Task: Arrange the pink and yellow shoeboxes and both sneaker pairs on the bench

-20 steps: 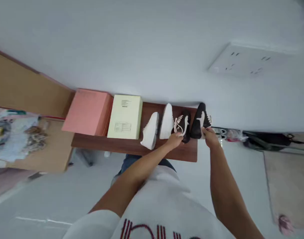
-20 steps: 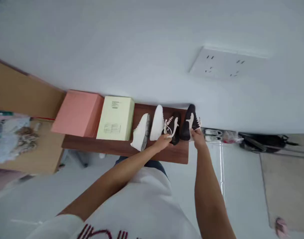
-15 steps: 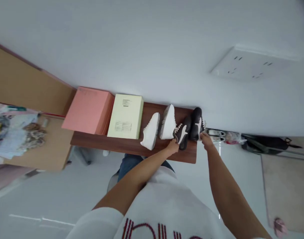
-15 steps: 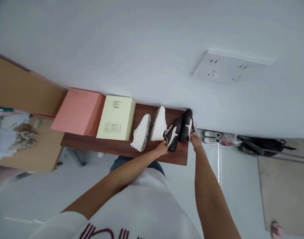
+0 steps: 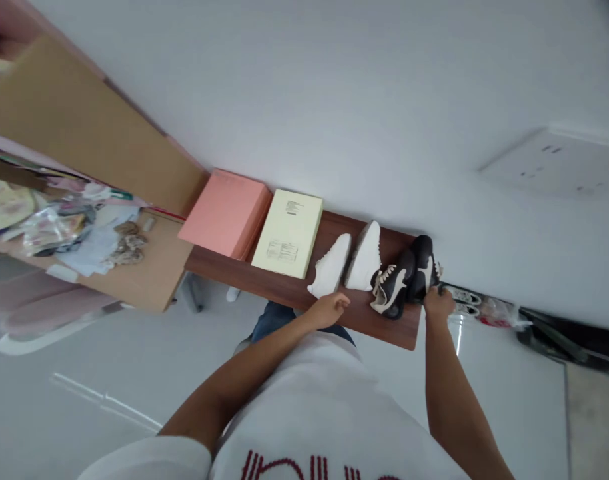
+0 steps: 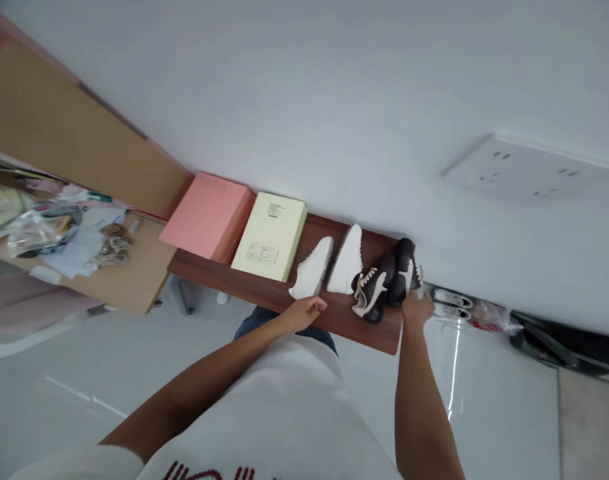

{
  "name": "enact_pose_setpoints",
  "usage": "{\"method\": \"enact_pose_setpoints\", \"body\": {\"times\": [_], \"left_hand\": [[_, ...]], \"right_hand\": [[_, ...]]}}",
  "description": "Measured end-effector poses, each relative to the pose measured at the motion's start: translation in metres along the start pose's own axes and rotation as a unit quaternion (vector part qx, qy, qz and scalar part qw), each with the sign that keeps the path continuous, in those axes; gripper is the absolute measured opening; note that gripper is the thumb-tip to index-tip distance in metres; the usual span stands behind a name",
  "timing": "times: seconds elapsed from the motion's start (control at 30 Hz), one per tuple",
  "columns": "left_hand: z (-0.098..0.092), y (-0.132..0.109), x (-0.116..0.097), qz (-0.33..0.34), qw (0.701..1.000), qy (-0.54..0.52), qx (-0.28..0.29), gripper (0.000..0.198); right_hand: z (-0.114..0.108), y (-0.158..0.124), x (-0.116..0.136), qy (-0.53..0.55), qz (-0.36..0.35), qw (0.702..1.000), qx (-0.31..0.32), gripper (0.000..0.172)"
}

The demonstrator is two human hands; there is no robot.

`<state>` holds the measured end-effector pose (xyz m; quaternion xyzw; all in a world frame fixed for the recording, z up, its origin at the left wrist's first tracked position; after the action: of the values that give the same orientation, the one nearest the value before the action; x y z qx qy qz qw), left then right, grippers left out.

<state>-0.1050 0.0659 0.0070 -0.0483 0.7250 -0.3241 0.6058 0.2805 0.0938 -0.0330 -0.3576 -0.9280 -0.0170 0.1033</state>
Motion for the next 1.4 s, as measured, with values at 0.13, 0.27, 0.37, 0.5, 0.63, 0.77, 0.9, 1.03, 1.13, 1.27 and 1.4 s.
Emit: {"method": "enact_pose_setpoints", "body": {"times": [0.13, 0.27, 0.37, 0.5, 0.63, 0.77, 0.9, 1.03, 1.13, 1.27, 1.4], "left_hand": [[-0.124, -0.063, 0.003, 0.033, 0.983, -0.028, -0.180, 0.018], [-0.229, -0.128, 0.027, 0.048, 0.924, -0.112, -0.362, 0.018], [-0.285, -0.145, 0.041, 0.032, 0.907, -0.134, -0.399, 0.029], [-0.372, -0.140, 0.028, 0.057, 0.905, -0.064, -0.417, 0.033], [-0.463, -0.122, 0.011, 0.110, 0.915, -0.041, -0.387, 0.021], [-0.528, -0.107, 0.016, 0.119, 0.936, -0.052, -0.326, 0.029], [-0.560, -0.096, 0.032, 0.088, 0.952, -0.050, -0.290, 0.025], [-0.566, -0.089, 0.042, 0.071, 0.958, -0.044, -0.276, 0.024], [-0.564, -0.089, 0.051, 0.071, 0.957, -0.058, -0.276, 0.026], [-0.568, -0.097, 0.075, 0.059, 0.948, -0.070, -0.304, 0.033], [-0.580, -0.099, 0.104, 0.025, 0.945, -0.078, -0.315, 0.040]], "right_hand": [[-0.050, -0.038, 0.049, 0.042, -0.039, 0.990, -0.130, 0.052], [-0.063, -0.118, 0.174, 0.068, -0.213, 0.970, -0.091, 0.047], [-0.048, -0.206, 0.280, 0.100, -0.345, 0.933, 0.001, 0.046], [-0.010, -0.306, 0.391, 0.071, -0.429, 0.899, 0.052, 0.050], [0.051, -0.348, 0.448, -0.082, -0.436, 0.892, 0.090, 0.076], [0.083, -0.358, 0.452, -0.181, -0.387, 0.899, 0.097, 0.088], [0.079, -0.371, 0.443, -0.160, -0.294, 0.937, 0.094, 0.077], [0.071, -0.376, 0.445, -0.116, -0.213, 0.966, 0.094, 0.070], [0.069, -0.369, 0.446, -0.104, -0.178, 0.974, 0.096, 0.069], [0.065, -0.363, 0.449, -0.101, -0.169, 0.974, 0.111, 0.071], [0.053, -0.367, 0.461, -0.034, -0.151, 0.981, 0.117, 0.078]]}}
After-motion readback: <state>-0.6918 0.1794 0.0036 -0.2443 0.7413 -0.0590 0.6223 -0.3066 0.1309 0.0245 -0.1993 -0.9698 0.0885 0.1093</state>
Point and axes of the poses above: each hand's wrist, its own y-axis towards the middle knuckle, its own z-axis out of the palm, x = y × z, the point moved 10 cm from there along y, towards the middle knuckle, and after that the axes turned 13 degrees about -y, right-handed, at the moved point
